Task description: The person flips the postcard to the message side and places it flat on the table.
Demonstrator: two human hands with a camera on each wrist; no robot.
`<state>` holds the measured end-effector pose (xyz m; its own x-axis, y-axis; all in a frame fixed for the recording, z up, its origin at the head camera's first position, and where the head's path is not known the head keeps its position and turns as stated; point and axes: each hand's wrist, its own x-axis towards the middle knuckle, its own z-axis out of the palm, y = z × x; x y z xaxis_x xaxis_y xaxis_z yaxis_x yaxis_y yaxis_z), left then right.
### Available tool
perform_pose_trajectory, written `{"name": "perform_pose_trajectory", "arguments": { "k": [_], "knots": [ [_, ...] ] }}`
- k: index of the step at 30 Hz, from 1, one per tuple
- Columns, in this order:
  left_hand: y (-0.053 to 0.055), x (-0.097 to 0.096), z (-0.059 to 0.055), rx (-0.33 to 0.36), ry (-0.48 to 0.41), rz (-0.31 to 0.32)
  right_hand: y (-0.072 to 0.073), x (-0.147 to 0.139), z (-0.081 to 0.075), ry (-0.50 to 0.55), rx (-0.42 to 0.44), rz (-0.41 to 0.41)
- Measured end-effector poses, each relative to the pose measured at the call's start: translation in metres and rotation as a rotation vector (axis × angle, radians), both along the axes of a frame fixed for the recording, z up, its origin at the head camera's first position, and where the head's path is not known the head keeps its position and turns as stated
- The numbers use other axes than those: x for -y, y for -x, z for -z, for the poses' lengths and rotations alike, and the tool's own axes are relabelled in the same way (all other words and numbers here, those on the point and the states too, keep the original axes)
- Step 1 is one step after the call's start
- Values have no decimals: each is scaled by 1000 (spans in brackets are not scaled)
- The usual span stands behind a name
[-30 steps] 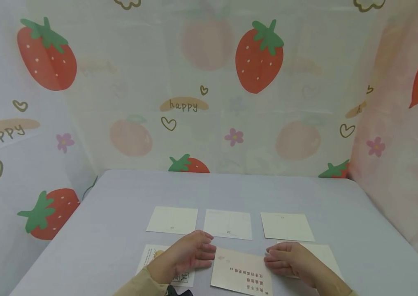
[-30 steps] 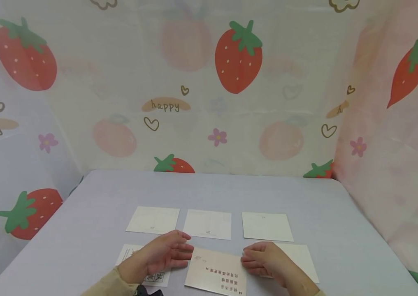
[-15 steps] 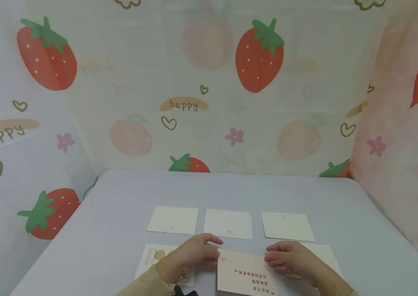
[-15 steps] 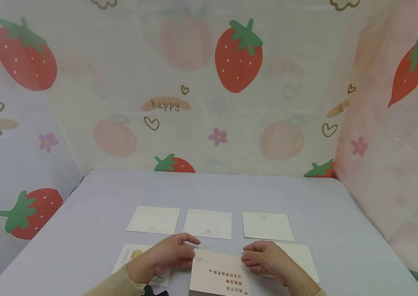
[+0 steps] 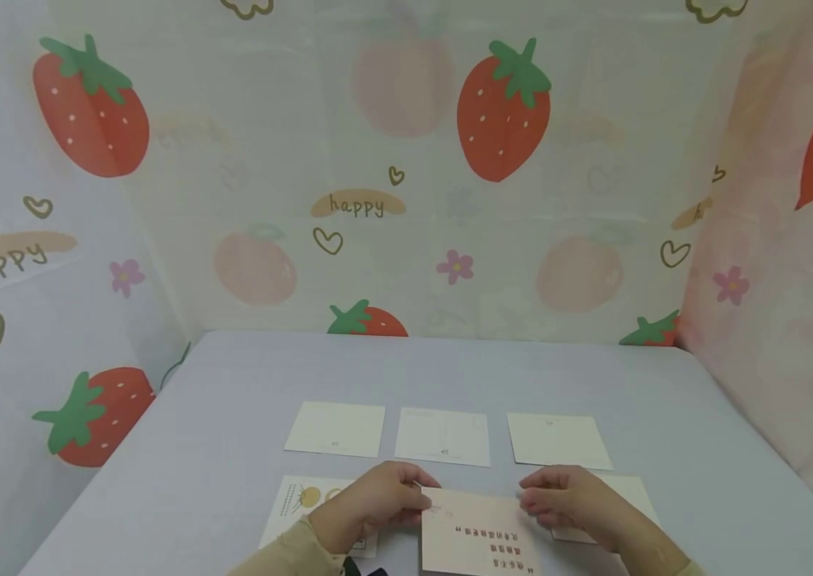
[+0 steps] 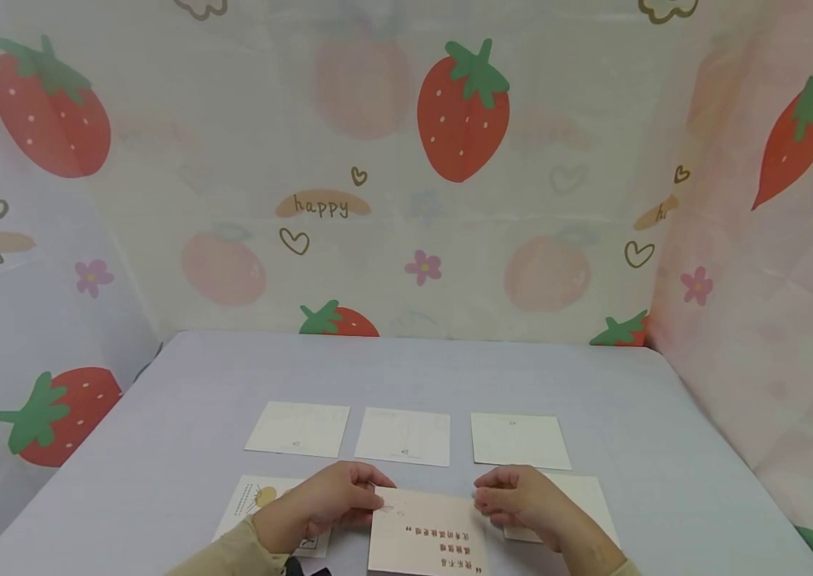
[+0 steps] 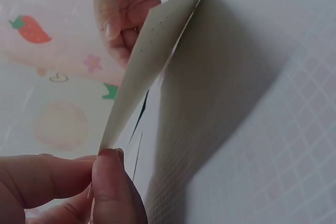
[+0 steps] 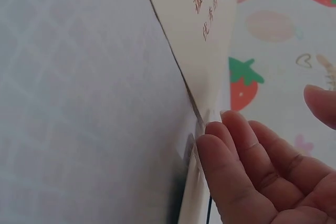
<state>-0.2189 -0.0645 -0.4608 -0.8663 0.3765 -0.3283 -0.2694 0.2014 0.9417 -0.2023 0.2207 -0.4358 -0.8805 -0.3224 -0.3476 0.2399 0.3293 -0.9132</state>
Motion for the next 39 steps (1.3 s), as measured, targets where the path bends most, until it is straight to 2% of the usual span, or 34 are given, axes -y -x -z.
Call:
{"name": "perform_pose_trajectory", "arguments": {
  "k": [8, 15, 27, 39],
  "knots": [
    [4, 5, -5, -31, 2, -17, 4, 1, -3, -70, -42, 62],
    [10, 13, -13, -57, 11, -45, 7, 2, -3, -65, -71, 88],
    [16, 20, -26, -67, -8, -68, 14, 12, -2, 2, -125, 24],
    [17, 20, -32, -63, -14, -94, 16, 17, -7, -6, -124, 48]
  ]
}}
